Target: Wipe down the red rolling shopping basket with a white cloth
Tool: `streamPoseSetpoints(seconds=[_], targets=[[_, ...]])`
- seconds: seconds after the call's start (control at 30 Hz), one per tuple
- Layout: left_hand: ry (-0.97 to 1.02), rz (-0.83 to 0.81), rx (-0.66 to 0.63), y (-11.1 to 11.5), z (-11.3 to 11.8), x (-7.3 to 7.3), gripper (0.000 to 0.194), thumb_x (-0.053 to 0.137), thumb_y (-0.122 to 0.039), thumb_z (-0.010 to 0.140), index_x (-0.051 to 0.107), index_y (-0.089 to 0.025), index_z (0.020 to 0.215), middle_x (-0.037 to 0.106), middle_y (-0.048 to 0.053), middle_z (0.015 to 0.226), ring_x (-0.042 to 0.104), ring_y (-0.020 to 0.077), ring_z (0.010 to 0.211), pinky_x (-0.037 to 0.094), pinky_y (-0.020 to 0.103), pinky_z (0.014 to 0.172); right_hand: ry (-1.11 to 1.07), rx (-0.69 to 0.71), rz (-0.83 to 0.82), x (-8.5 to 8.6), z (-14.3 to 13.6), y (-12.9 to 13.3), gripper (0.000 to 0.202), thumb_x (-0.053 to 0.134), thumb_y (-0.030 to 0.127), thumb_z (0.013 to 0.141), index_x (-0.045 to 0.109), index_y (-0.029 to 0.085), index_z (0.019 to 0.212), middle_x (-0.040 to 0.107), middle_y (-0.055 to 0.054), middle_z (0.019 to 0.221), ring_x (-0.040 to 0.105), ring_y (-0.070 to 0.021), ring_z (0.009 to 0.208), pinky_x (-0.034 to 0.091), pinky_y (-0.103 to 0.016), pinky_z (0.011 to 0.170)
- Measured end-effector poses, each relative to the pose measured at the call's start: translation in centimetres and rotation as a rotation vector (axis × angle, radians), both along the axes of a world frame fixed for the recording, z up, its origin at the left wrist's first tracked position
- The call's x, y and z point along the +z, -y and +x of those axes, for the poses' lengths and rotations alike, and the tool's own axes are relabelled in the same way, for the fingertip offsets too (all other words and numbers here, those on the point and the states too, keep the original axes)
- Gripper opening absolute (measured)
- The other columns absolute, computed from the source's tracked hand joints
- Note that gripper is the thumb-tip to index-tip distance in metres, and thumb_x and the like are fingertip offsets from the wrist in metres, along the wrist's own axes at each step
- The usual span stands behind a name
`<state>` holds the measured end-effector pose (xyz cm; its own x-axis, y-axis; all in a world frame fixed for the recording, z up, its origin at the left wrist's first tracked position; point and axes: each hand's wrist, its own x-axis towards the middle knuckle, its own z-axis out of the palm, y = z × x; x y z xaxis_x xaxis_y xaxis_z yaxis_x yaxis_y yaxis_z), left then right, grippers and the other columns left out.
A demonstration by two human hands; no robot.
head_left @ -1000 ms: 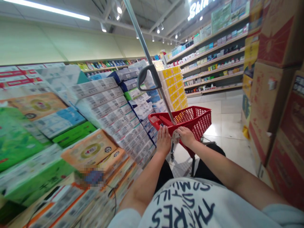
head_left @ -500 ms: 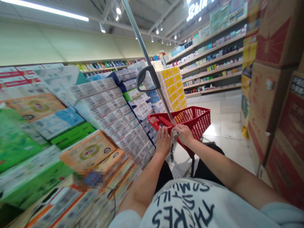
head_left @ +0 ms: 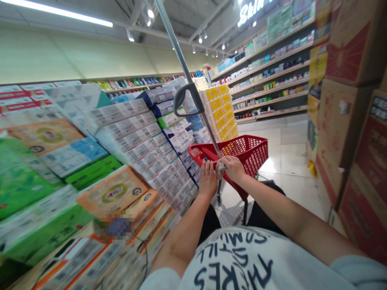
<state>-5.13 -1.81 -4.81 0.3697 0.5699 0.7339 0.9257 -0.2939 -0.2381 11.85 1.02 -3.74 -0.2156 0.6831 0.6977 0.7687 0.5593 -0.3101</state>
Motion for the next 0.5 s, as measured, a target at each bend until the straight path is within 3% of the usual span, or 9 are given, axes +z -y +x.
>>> streamPoseSetpoints(seconds=[0.23, 0.5], targets=[[-0.012, 0.034, -0.014, 0.1, 0.0, 0.0, 0.052, 0.043, -0.017, 0.093, 0.031, -0.006, 0.142, 0.043, 0.021, 0.142, 0.021, 0.0311, 0.143, 0.035, 0.051, 0.113, -0.038, -0.016, 0.013, -0.3, -0.1, -0.2, 0.034, 0.049, 0.015, 0.086, 0.060, 0.019, 0.117, 0.062, -0.008, 0.120, 0.051, -0.0217, 0.110, 0.033, -0.032, 0.096], [0.007, 0.027, 0.000, 0.2, 0.2, 0.1, 0.052, 0.041, -0.018, 0.094, 0.030, -0.008, 0.143, 0.044, 0.020, 0.141, 0.023, 0.0304, 0.143, 0.035, 0.051, 0.112, -0.002, -0.038, -0.007, 0.9, 0.1, -0.2, 0.030, 0.048, 0.016, 0.087, 0.062, 0.020, 0.113, 0.063, -0.008, 0.114, 0.051, -0.0221, 0.106, 0.032, -0.033, 0.094]])
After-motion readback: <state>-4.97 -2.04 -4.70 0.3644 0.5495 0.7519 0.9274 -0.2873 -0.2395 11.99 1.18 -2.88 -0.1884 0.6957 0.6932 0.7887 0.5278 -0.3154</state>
